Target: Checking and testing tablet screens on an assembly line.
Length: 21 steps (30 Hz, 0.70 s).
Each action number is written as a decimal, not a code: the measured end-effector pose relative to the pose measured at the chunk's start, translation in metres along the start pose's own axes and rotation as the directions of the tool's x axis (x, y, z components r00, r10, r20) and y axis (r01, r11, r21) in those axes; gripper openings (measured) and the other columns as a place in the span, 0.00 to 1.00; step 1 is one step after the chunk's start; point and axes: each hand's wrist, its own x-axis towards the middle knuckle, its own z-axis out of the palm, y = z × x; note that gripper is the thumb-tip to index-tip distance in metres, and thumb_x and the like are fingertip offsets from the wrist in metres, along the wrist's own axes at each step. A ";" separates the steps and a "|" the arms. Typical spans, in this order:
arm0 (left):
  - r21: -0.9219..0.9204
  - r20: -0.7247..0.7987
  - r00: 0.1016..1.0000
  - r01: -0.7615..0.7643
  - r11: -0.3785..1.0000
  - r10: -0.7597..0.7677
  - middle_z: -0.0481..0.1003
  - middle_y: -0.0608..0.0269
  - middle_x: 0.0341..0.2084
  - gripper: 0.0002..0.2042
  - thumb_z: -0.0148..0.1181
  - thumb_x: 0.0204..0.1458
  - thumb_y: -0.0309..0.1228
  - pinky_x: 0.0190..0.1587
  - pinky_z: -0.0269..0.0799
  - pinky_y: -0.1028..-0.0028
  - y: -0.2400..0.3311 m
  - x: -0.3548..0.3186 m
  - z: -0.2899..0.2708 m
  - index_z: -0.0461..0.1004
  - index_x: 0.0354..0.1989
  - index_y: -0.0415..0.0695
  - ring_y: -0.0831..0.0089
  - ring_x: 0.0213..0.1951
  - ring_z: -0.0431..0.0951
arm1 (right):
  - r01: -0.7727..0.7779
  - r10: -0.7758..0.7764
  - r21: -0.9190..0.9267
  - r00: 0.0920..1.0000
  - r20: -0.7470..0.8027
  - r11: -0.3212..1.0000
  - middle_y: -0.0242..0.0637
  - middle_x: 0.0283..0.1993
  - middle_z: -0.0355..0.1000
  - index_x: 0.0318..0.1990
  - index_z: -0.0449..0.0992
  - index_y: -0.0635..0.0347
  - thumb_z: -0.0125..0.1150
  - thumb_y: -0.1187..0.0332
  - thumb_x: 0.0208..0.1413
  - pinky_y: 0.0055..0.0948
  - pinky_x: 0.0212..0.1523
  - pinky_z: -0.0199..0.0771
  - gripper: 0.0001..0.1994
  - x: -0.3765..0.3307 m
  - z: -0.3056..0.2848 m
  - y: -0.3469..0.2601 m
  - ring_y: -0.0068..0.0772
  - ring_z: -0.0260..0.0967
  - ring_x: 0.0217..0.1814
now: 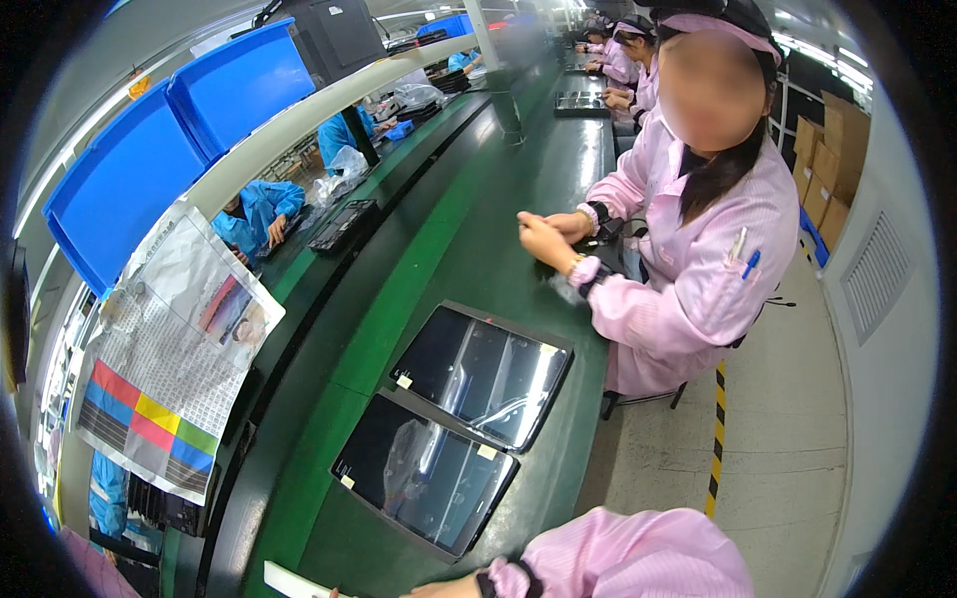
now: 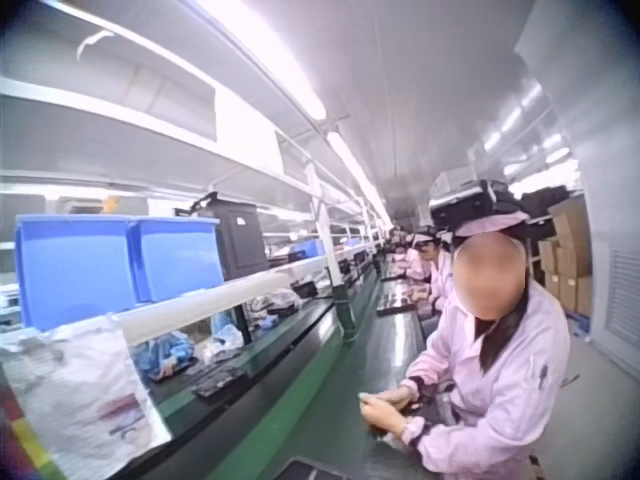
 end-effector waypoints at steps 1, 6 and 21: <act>0.114 0.001 0.998 0.059 0.992 -0.059 0.60 0.40 0.61 0.27 0.56 0.55 0.41 0.64 0.51 0.55 -0.003 -0.004 0.001 0.64 0.59 0.37 0.45 0.60 0.60 | 0.053 -0.053 0.018 0.998 0.016 0.998 0.47 0.59 0.62 0.62 0.56 0.68 0.51 0.58 0.60 0.30 0.34 0.71 0.29 -0.009 -0.015 0.004 0.33 0.68 0.32; -0.105 0.092 0.993 -0.068 0.992 0.078 0.53 0.37 0.64 0.32 0.55 0.57 0.40 0.67 0.43 0.55 -0.017 -0.010 0.001 0.54 0.65 0.34 0.44 0.64 0.54 | -0.483 0.477 0.072 0.810 -0.343 0.873 0.45 0.51 0.70 0.52 0.69 0.59 0.52 0.52 0.59 0.45 0.52 0.66 0.22 -0.081 -0.132 0.046 0.49 0.65 0.54; 0.260 0.138 0.936 -0.350 0.900 0.324 0.60 0.55 0.62 0.28 0.42 0.61 0.33 0.68 0.48 0.66 -0.101 -0.013 0.077 0.45 0.68 0.39 0.64 0.61 0.60 | -0.922 0.973 0.325 0.230 0.025 0.210 0.51 0.71 0.46 0.67 0.50 0.64 0.40 0.42 0.62 0.37 0.70 0.44 0.37 -0.219 -0.272 0.228 0.45 0.41 0.74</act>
